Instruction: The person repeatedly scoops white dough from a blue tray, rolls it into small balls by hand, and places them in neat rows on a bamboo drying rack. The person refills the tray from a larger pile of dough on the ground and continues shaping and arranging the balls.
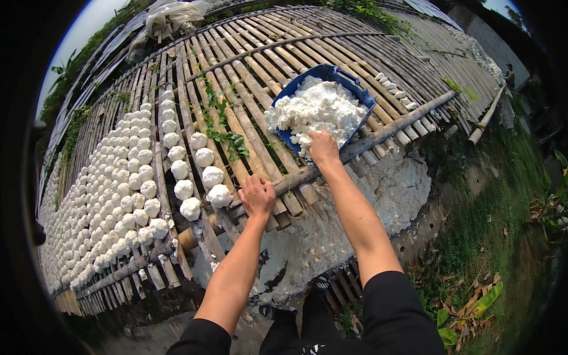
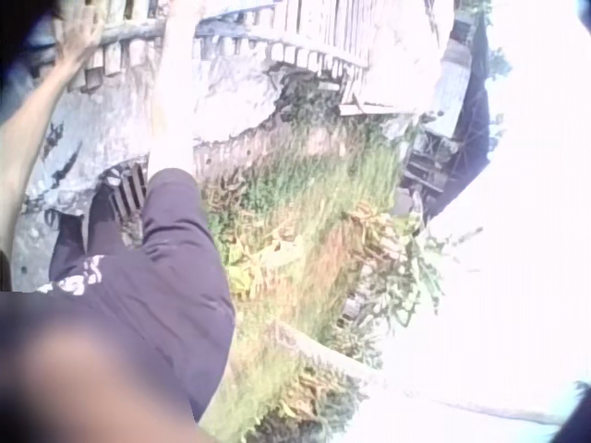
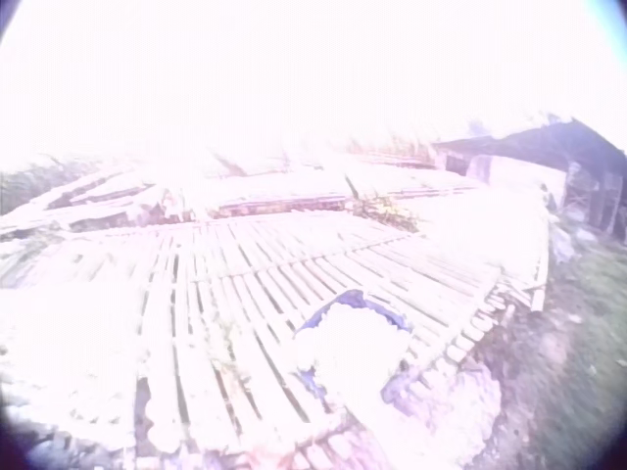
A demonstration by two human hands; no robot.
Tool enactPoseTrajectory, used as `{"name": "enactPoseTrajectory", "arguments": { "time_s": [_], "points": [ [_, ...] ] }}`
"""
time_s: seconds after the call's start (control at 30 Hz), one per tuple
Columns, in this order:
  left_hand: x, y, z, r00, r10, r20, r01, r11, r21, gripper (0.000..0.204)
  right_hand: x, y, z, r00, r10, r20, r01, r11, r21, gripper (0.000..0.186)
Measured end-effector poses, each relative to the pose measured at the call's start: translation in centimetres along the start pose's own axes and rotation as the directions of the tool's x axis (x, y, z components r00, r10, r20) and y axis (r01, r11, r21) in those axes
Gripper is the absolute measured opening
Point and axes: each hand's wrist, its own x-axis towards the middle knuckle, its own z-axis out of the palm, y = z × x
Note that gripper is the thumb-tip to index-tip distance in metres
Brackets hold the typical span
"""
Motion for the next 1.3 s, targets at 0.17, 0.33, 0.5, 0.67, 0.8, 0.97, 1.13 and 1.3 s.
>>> {"name": "enactPoseTrajectory", "arguments": {
  "time_s": [0.17, 0.33, 0.5, 0.67, 0.8, 0.97, 1.13, 1.3],
  "points": [
    [0.1, -0.3, -0.2, 0.999, 0.044, -0.011, -0.044, 0.997, -0.055, 0.030, 2.6, 1.1, -4.2, 0.997, 0.051, -0.061, -0.019, 0.898, 0.439, 0.071],
    [-0.8, 4.5, -1.3, 0.959, -0.281, -0.047, 0.149, 0.636, -0.757, 0.047, -1.2, -0.1, -7.1, 0.990, -0.066, 0.123, -0.072, 0.517, 0.853, 0.067],
    [-5.6, 8.5, -3.8, 0.592, 0.245, 0.768, 0.662, -0.692, -0.289, 0.095, -14.1, -2.6, -7.7, 0.921, -0.385, 0.057, 0.169, 0.528, 0.832, 0.062],
    [-10.4, 10.1, -3.6, 0.706, 0.012, 0.708, 0.594, -0.554, -0.584, 0.043, -22.7, -5.7, -6.1, 0.937, -0.329, -0.115, 0.324, 0.701, 0.635, 0.041],
    [-15.1, 11.2, -4.1, 0.812, -0.057, 0.581, 0.438, -0.598, -0.671, 0.046, -25.8, -6.7, -5.5, 0.979, -0.182, -0.091, 0.193, 0.692, 0.695, 0.032],
    [-18.0, 10.3, -5.6, 0.827, -0.216, 0.519, 0.339, -0.546, -0.766, 0.049, -28.9, -7.8, -4.7, 0.863, -0.234, -0.448, 0.423, 0.820, 0.385, 0.047],
    [-18.7, 10.1, -7.0, 0.857, -0.341, 0.386, 0.345, -0.177, -0.922, 0.057, -29.7, -9.2, -4.1, 0.997, 0.079, -0.011, -0.039, 0.605, 0.795, 0.046],
    [-20.7, 8.2, -12.0, 0.796, -0.061, 0.602, 0.484, -0.532, -0.694, 0.074, -32.1, -8.8, -6.0, 0.946, -0.259, -0.194, 0.314, 0.589, 0.745, 0.034]
  ]
}}
